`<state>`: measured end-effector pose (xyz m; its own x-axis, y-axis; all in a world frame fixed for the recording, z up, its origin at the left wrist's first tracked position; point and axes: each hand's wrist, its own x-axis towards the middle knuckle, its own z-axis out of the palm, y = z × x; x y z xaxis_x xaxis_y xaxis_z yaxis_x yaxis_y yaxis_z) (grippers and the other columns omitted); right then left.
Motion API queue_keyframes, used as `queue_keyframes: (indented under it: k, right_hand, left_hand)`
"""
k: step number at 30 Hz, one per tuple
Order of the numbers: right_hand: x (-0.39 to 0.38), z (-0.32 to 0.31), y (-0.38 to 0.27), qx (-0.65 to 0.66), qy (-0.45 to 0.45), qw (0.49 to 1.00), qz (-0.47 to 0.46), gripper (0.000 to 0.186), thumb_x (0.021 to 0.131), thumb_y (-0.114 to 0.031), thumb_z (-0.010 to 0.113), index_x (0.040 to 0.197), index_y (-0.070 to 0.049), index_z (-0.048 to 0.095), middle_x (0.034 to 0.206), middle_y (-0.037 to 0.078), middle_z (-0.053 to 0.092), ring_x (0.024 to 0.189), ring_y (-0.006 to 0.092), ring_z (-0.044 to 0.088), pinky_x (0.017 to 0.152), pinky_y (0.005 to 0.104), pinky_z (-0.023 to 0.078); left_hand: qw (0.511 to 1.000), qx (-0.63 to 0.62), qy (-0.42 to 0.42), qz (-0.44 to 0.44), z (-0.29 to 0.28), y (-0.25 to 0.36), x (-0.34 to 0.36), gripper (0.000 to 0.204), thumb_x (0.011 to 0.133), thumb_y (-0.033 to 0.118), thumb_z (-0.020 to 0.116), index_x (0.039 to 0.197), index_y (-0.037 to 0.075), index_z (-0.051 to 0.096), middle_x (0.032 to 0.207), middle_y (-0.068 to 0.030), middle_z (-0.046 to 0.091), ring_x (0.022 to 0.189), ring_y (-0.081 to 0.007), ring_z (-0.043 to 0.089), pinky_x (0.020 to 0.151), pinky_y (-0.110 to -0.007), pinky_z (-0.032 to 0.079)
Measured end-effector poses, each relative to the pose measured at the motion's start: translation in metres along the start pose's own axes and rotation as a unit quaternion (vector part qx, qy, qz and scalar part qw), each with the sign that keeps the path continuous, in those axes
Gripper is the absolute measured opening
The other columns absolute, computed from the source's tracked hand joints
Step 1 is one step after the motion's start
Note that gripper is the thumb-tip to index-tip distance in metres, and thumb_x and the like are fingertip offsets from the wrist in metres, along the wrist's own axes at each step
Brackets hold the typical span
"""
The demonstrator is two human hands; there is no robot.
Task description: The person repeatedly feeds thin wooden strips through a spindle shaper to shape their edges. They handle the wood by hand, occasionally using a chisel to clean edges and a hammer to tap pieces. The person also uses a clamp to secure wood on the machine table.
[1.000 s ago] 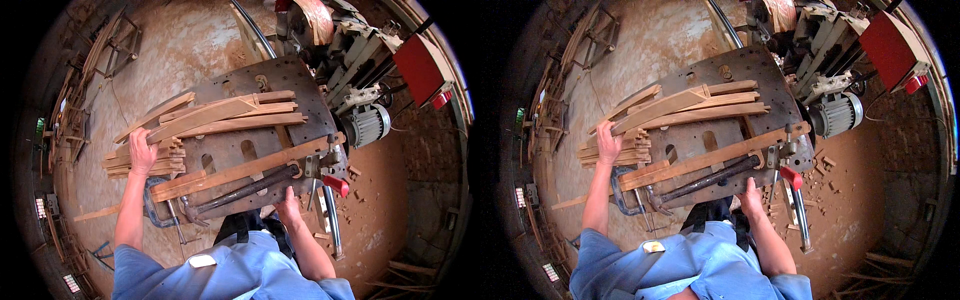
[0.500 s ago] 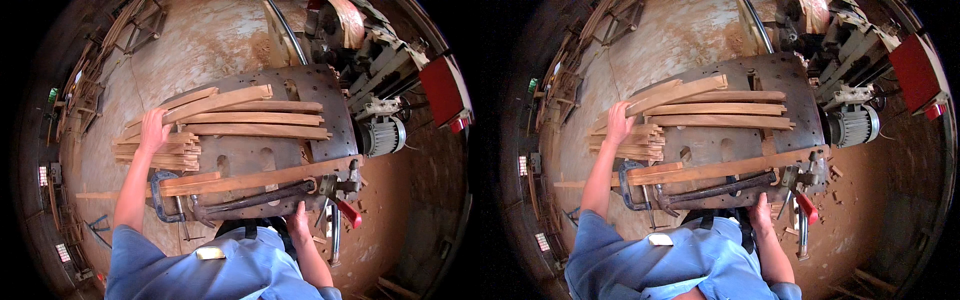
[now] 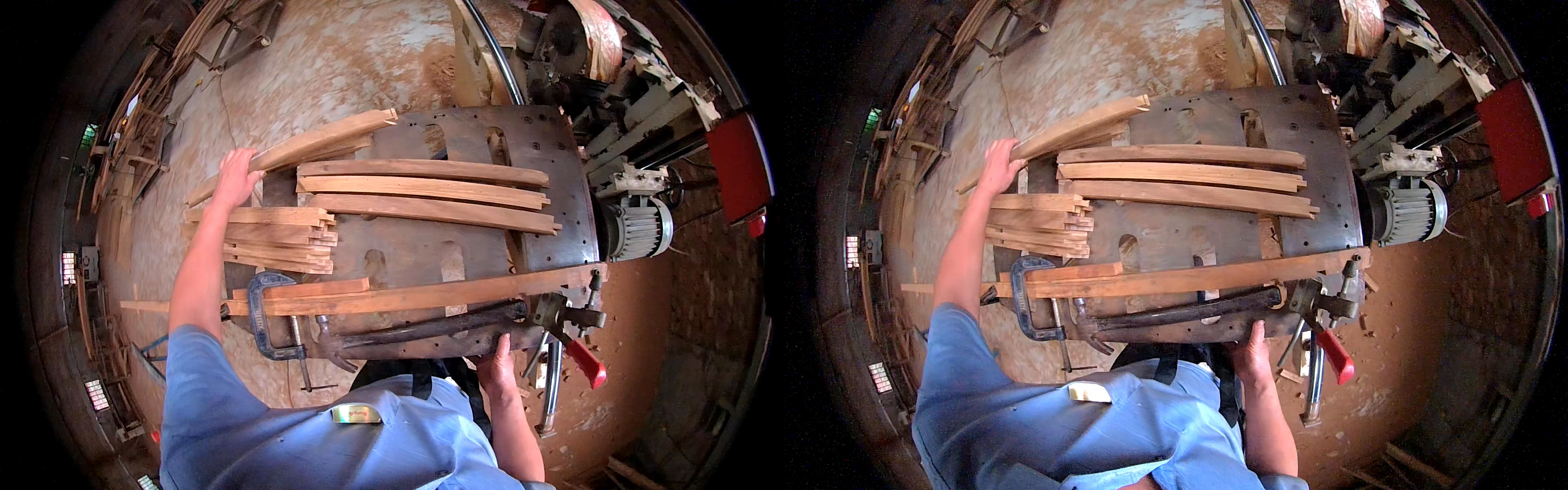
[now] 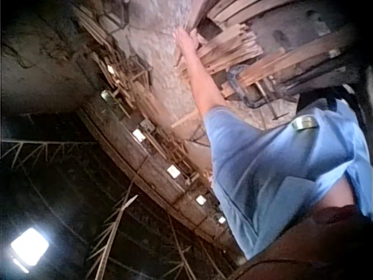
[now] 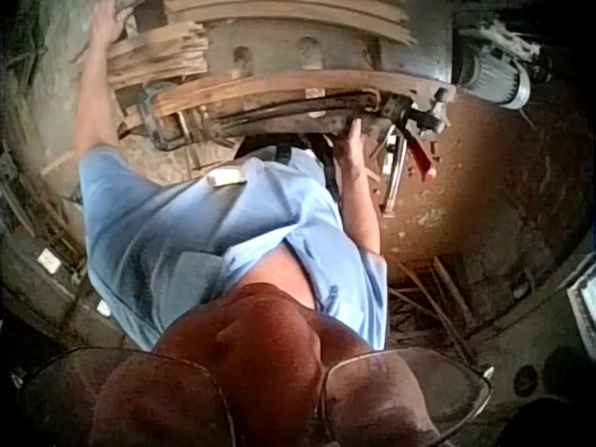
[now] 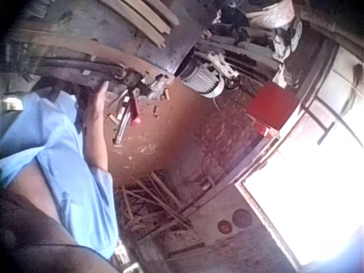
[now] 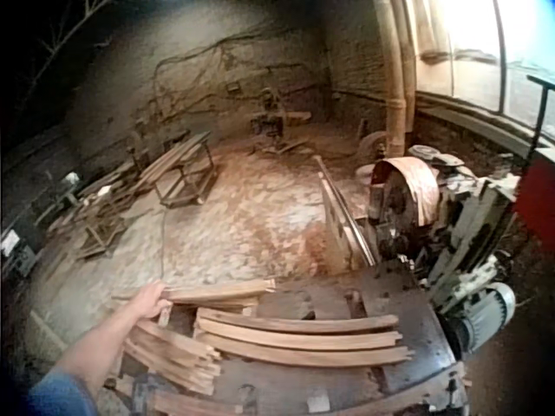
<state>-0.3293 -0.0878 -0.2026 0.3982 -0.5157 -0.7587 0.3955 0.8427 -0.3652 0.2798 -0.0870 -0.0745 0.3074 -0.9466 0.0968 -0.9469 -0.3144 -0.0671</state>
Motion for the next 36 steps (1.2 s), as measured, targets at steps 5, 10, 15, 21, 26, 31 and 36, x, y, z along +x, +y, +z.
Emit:
queue_keyframes:
  k: [5, 10, 15, 21, 26, 31, 36]
  right_hand:
    - [0.015, -0.032, 0.011, -0.04, -0.024, 0.999, 0.007, 0.071, 0.093, -0.06, 0.046, 0.144, -0.013, 0.033, 0.143, 0.009, 0.044, 0.129, 0.032, 0.045, 0.106, 0.0554, 0.037]
    - [0.012, -0.024, 0.009, -0.022, -0.002, 1.0, -0.013, 0.067, 0.093, -0.057, 0.05, 0.139, -0.01, 0.039, 0.134, 0.009, 0.051, 0.121, 0.03, 0.051, 0.102, 0.05, 0.042]
    - [0.015, -0.026, 0.011, -0.019, 0.01, 1.0, -0.014, 0.068, 0.093, -0.057, 0.049, 0.142, -0.011, 0.036, 0.137, 0.009, 0.049, 0.123, 0.0305, 0.05, 0.102, 0.0518, 0.042]
    - [0.016, -0.027, 0.015, -0.018, -0.001, 1.0, -0.02, 0.064, 0.097, -0.055, 0.044, 0.142, -0.009, 0.036, 0.137, 0.011, 0.048, 0.123, 0.0317, 0.05, 0.102, 0.0529, 0.041]
    - [0.013, -0.015, 0.008, -0.04, 0.026, 0.999, 0.002, 0.065, 0.097, -0.055, 0.042, 0.141, -0.007, 0.039, 0.138, 0.011, 0.049, 0.123, 0.0297, 0.05, 0.103, 0.0492, 0.041]
    - [0.009, -0.007, 0.006, -0.001, 0.026, 1.0, -0.002, 0.066, 0.096, -0.054, 0.046, 0.141, -0.007, 0.037, 0.138, 0.012, 0.049, 0.123, 0.0305, 0.05, 0.106, 0.0497, 0.04]
    - [0.012, -0.022, 0.015, -0.029, 0.002, 0.999, -0.035, 0.074, 0.091, -0.061, 0.051, 0.141, -0.009, 0.037, 0.138, 0.01, 0.049, 0.122, 0.0304, 0.051, 0.099, 0.0526, 0.044]
  left_hand:
    - [0.996, -0.021, -0.047, -0.071, 0.024, -0.024, 0.003, 0.05, 0.078, 0.013, 0.072, 0.124, 0.007, 0.053, 0.123, -0.0147, 0.057, 0.116, -0.0355, 0.049, 0.101, -0.043, 0.039]
    - [0.986, -0.005, -0.136, -0.098, 0.036, -0.036, 0.015, 0.049, 0.078, 0.013, 0.071, 0.124, 0.008, 0.055, 0.125, -0.0116, 0.058, 0.12, -0.0318, 0.048, 0.102, -0.045, 0.039]
    - [0.983, 0.015, -0.155, -0.094, 0.024, -0.025, 0.018, 0.048, 0.081, 0.015, 0.069, 0.125, 0.006, 0.054, 0.127, -0.0128, 0.057, 0.123, -0.0316, 0.047, 0.103, -0.044, 0.039]
    - [0.999, -0.005, -0.022, 0.03, 0.01, 0.028, 0.028, 0.045, 0.083, 0.016, 0.066, 0.125, 0.002, 0.054, 0.124, -0.0151, 0.058, 0.119, -0.033, 0.05, 0.101, -0.042, 0.042]
    - [0.965, -0.132, -0.042, 0.225, 0.015, 0.145, 0.045, 0.039, 0.085, 0.013, 0.063, 0.122, 0.001, 0.056, 0.119, -0.0164, 0.061, 0.113, -0.0336, 0.054, 0.098, -0.042, 0.044]
    - [0.96, -0.201, -0.076, 0.177, 0.058, 0.221, 0.063, 0.041, 0.089, 0.018, 0.059, 0.127, 0.002, 0.053, 0.127, -0.0179, 0.056, 0.12, -0.0343, 0.05, 0.102, -0.042, 0.041]
    - [0.959, -0.15, -0.153, 0.187, 0.057, 0.239, 0.087, 0.034, 0.093, 0.021, 0.055, 0.122, 0.003, 0.056, 0.114, -0.0143, 0.059, 0.113, -0.0318, 0.053, 0.095, -0.042, 0.044]
